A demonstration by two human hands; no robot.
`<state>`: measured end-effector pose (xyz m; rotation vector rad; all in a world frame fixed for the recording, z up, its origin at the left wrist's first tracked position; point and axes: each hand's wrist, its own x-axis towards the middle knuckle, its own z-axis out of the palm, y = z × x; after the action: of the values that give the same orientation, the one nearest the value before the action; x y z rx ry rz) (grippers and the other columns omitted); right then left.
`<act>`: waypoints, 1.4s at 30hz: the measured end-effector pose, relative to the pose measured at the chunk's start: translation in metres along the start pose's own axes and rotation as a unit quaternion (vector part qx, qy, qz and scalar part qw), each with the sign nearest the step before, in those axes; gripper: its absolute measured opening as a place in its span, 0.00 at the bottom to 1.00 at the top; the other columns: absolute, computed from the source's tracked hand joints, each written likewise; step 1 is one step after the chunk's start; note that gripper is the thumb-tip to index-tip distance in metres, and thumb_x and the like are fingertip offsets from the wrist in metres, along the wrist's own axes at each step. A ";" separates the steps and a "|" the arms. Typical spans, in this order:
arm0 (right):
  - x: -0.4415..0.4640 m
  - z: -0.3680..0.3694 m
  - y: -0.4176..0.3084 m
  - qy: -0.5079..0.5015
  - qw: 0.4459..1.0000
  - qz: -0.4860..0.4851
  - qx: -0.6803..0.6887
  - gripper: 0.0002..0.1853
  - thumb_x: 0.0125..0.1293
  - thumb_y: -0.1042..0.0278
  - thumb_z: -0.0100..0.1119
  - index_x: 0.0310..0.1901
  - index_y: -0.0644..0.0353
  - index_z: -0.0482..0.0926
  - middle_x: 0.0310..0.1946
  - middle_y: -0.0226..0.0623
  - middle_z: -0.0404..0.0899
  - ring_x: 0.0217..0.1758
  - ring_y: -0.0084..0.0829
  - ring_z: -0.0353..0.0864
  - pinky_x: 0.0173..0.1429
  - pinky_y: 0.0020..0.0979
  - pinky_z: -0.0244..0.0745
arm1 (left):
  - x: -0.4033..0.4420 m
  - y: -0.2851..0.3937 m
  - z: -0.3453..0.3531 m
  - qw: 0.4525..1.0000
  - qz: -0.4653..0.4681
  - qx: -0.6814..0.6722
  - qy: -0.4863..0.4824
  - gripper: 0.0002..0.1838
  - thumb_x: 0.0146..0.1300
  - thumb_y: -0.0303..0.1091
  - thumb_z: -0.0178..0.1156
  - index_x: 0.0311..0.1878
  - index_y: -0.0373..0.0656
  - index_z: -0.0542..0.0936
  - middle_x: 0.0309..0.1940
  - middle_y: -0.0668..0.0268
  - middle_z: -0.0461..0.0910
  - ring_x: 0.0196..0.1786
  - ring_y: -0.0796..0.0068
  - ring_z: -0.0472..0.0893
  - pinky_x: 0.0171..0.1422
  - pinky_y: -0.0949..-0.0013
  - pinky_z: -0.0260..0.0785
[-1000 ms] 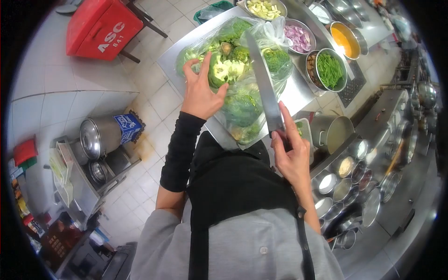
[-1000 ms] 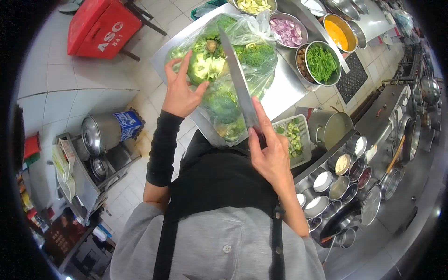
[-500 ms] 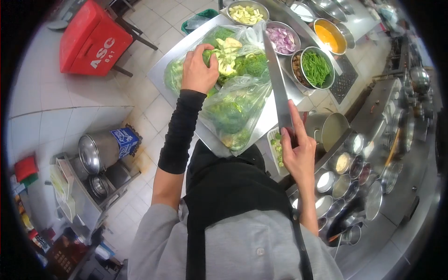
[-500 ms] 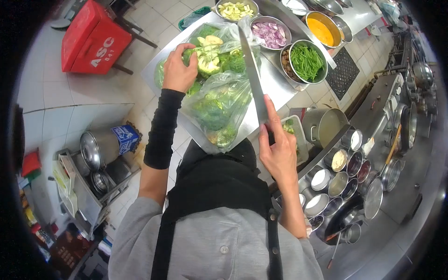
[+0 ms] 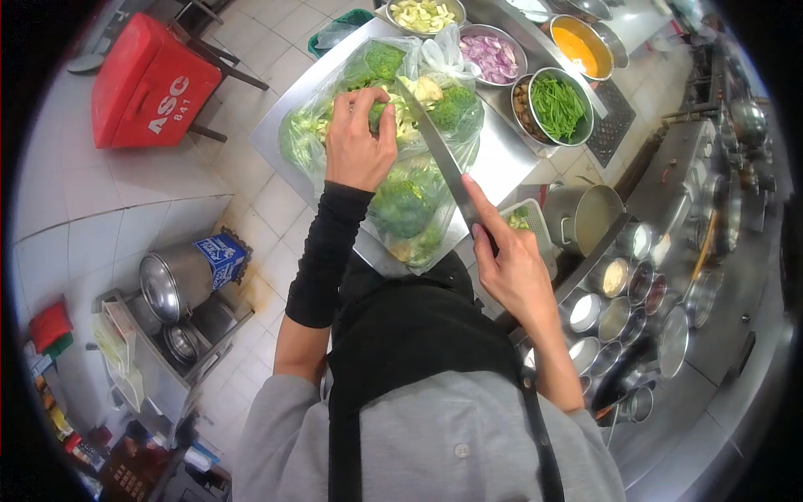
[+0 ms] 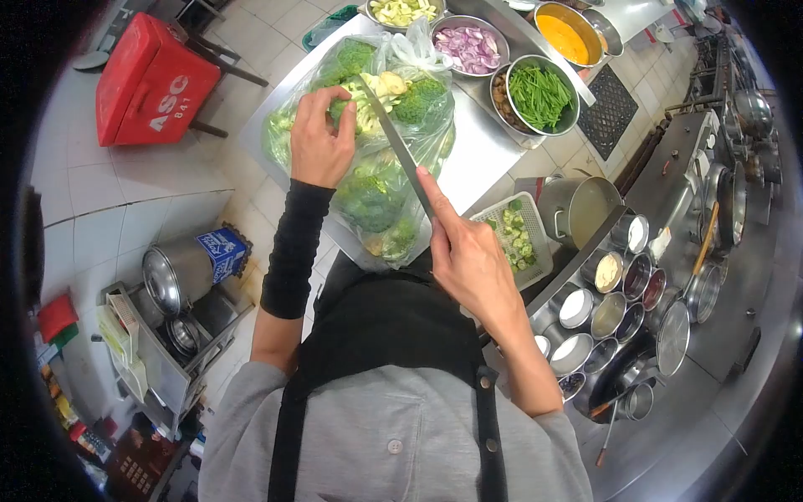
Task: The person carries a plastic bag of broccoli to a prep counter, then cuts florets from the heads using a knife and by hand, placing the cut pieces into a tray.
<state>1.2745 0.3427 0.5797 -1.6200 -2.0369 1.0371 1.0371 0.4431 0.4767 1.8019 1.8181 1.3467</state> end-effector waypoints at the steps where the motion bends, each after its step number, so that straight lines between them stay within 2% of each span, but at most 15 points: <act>1: 0.001 -0.001 0.000 -0.011 1.000 0.009 -0.003 0.39 0.78 0.78 0.57 0.88 0.40 0.66 0.22 0.59 0.79 0.26 0.60 0.84 0.41 0.56 0.76 | -0.001 0.001 0.000 1.000 -0.006 -0.008 -0.003 0.09 0.75 0.30 0.69 0.55 0.43 0.85 0.50 0.59 0.82 0.35 0.67 0.81 0.39 0.64 0.79; 5: 0.009 -0.012 -0.001 -0.037 0.999 0.019 -0.001 0.38 0.78 0.76 0.56 0.87 0.40 0.66 0.21 0.61 0.78 0.27 0.62 0.84 0.43 0.56 0.76 | 0.001 0.005 -0.003 0.999 -0.011 -0.028 -0.010 0.08 0.75 0.29 0.68 0.54 0.42 0.85 0.51 0.58 0.82 0.36 0.67 0.81 0.38 0.65 0.79; 8: 0.028 -0.011 -0.001 -0.084 0.991 0.079 0.069 0.37 0.78 0.75 0.56 0.87 0.41 0.67 0.22 0.63 0.77 0.29 0.62 0.84 0.45 0.55 0.76 | 0.001 0.003 -0.003 1.000 -0.007 -0.030 -0.009 0.08 0.76 0.29 0.68 0.54 0.42 0.85 0.51 0.57 0.83 0.38 0.65 0.83 0.39 0.63 0.79; 11: 0.041 -0.012 -0.012 -0.103 0.991 0.080 0.027 0.40 0.76 0.76 0.56 0.88 0.42 0.65 0.24 0.63 0.79 0.30 0.62 0.85 0.44 0.57 0.77 | 0.004 -0.003 -0.002 1.000 -0.016 -0.009 0.002 0.07 0.77 0.30 0.67 0.54 0.42 0.86 0.51 0.56 0.83 0.41 0.61 0.84 0.41 0.61 0.79; 14: 0.024 -0.004 -0.010 -0.012 0.993 -0.041 -0.113 0.44 0.73 0.78 0.57 0.89 0.41 0.62 0.25 0.61 0.81 0.30 0.61 0.86 0.42 0.59 0.78 | 0.006 -0.004 0.001 0.997 -0.024 0.059 0.044 0.08 0.79 0.34 0.66 0.54 0.43 0.85 0.51 0.56 0.84 0.43 0.59 0.85 0.43 0.60 0.79; 15: 0.021 -0.005 -0.011 -0.013 0.993 -0.039 -0.112 0.45 0.73 0.79 0.57 0.90 0.41 0.61 0.25 0.60 0.82 0.30 0.60 0.86 0.42 0.59 0.78 | 0.005 -0.004 0.003 0.994 -0.026 0.087 0.061 0.08 0.79 0.35 0.66 0.54 0.43 0.85 0.51 0.56 0.84 0.44 0.59 0.86 0.43 0.60 0.79; 18: 0.014 -0.008 -0.008 -0.014 0.994 -0.034 -0.103 0.46 0.71 0.81 0.57 0.90 0.41 0.60 0.26 0.58 0.83 0.29 0.59 0.87 0.41 0.60 0.78 | 0.012 -0.015 0.004 0.996 -0.024 0.062 0.054 0.10 0.79 0.38 0.66 0.57 0.46 0.84 0.55 0.54 0.80 0.36 0.53 0.87 0.49 0.53 0.81; 21: 0.012 -0.006 0.001 -0.006 0.996 -0.031 -0.080 0.46 0.71 0.82 0.57 0.89 0.41 0.62 0.25 0.57 0.82 0.28 0.58 0.86 0.40 0.58 0.78 | 0.012 0.009 -0.016 0.994 -0.082 -0.036 -0.061 0.15 0.76 0.38 0.70 0.61 0.47 0.84 0.55 0.56 0.80 0.36 0.58 0.88 0.48 0.56 0.81; 24: 0.011 -0.006 0.004 0.006 0.997 -0.031 -0.064 0.45 0.72 0.82 0.57 0.89 0.40 0.63 0.24 0.56 0.81 0.27 0.57 0.85 0.39 0.57 0.77 | 0.004 0.004 -0.011 0.995 -0.068 -0.029 -0.069 0.20 0.72 0.36 0.74 0.64 0.48 0.84 0.56 0.56 0.79 0.36 0.63 0.88 0.49 0.59 0.82; 27: 0.007 -0.004 0.008 0.018 0.997 -0.043 -0.057 0.44 0.72 0.82 0.57 0.88 0.40 0.64 0.23 0.55 0.80 0.26 0.57 0.85 0.39 0.57 0.76 | 0.007 0.009 -0.013 0.987 -0.130 -0.075 -0.050 0.22 0.69 0.32 0.74 0.65 0.48 0.83 0.56 0.55 0.78 0.37 0.64 0.87 0.50 0.60 0.84; 30: 0.001 -0.006 0.006 0.000 0.997 -0.045 -0.059 0.44 0.73 0.82 0.57 0.89 0.40 0.64 0.23 0.55 0.80 0.27 0.57 0.85 0.40 0.57 0.77 | 0.001 0.000 -0.010 0.989 -0.133 -0.044 -0.049 0.21 0.70 0.31 0.74 0.64 0.48 0.83 0.55 0.54 0.77 0.39 0.64 0.87 0.51 0.61 0.85; 36: -0.002 -0.003 0.008 -0.034 0.995 -0.039 -0.085 0.45 0.73 0.81 0.57 0.89 0.39 0.62 0.23 0.56 0.80 0.28 0.59 0.86 0.41 0.59 0.78 | -0.005 0.003 -0.007 0.981 -0.156 -0.110 -0.022 0.20 0.69 0.29 0.74 0.63 0.45 0.83 0.54 0.54 0.77 0.42 0.64 0.86 0.51 0.62 0.86; 39: -0.001 -0.007 0.007 -0.046 0.993 -0.032 -0.100 0.45 0.72 0.81 0.57 0.89 0.39 0.62 0.23 0.57 0.80 0.28 0.60 0.86 0.42 0.60 0.79 | -0.004 0.003 -0.005 0.991 -0.119 -0.066 -0.008 0.18 0.70 0.28 0.74 0.61 0.42 0.85 0.54 0.57 0.80 0.48 0.69 0.86 0.49 0.66 0.87; 42: 0.003 -0.018 0.001 -0.061 0.993 -0.026 -0.101 0.45 0.72 0.81 0.57 0.89 0.42 0.62 0.23 0.60 0.81 0.28 0.62 0.86 0.42 0.60 0.79 | -0.004 0.007 -0.005 0.991 -0.107 -0.074 -0.023 0.19 0.69 0.28 0.75 0.61 0.41 0.85 0.53 0.57 0.81 0.51 0.68 0.86 0.48 0.66 0.87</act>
<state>1.2857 0.3518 0.5903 -1.6240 -2.3194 0.9588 1.0382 0.4364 0.4831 1.5041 1.7780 1.3086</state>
